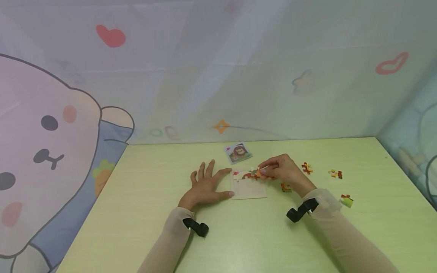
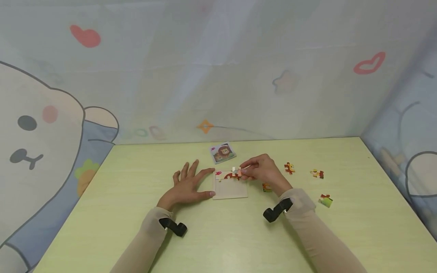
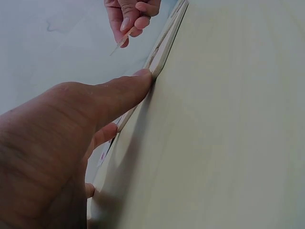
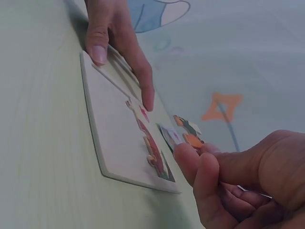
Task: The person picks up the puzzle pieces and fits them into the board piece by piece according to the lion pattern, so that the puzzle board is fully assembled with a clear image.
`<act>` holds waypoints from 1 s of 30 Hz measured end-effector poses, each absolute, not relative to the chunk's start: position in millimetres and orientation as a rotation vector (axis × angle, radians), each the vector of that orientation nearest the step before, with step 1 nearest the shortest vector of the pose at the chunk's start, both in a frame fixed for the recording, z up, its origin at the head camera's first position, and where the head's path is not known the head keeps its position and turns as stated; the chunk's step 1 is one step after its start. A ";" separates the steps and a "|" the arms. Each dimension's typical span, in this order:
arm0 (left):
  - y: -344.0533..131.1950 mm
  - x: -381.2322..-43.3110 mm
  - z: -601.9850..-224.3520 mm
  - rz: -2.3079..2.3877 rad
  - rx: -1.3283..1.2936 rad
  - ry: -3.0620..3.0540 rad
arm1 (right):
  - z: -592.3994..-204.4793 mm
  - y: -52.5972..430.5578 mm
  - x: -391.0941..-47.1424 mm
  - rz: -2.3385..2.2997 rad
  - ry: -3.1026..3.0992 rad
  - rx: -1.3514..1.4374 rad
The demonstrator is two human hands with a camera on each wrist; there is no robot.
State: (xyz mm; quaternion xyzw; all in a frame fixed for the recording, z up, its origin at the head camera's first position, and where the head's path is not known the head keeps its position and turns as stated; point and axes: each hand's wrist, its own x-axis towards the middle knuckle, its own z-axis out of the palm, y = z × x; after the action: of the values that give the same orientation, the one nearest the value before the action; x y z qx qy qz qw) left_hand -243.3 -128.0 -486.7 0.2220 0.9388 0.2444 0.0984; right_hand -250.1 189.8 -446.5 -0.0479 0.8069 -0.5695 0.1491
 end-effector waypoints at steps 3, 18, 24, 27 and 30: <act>-127.7 -245.0 -488.7 0.706 0.643 2.782 | -448.5 185.3 -249.8 -1.642 2.299 -0.147; -126.2 -246.5 -487.8 0.689 0.616 2.767 | -458.1 156.0 -250.3 -1.635 2.260 -0.226; -125.1 -243.3 -481.7 0.687 0.620 2.774 | -460.3 143.3 -247.9 -1.624 2.256 -0.170; -124.3 -243.5 -482.3 0.685 0.615 2.772 | -462.1 137.6 -246.5 -1.602 2.284 -0.142; -123.9 -242.8 -482.5 0.695 0.619 2.775 | -464.4 133.2 -244.6 -1.590 2.316 -0.124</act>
State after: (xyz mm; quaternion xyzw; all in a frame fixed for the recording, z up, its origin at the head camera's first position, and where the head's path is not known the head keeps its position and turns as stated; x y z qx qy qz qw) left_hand -242.8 -123.9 -482.5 0.2102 0.9427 0.2360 0.1072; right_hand -244.6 133.2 -464.4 -0.0435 0.8124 -0.5579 0.1642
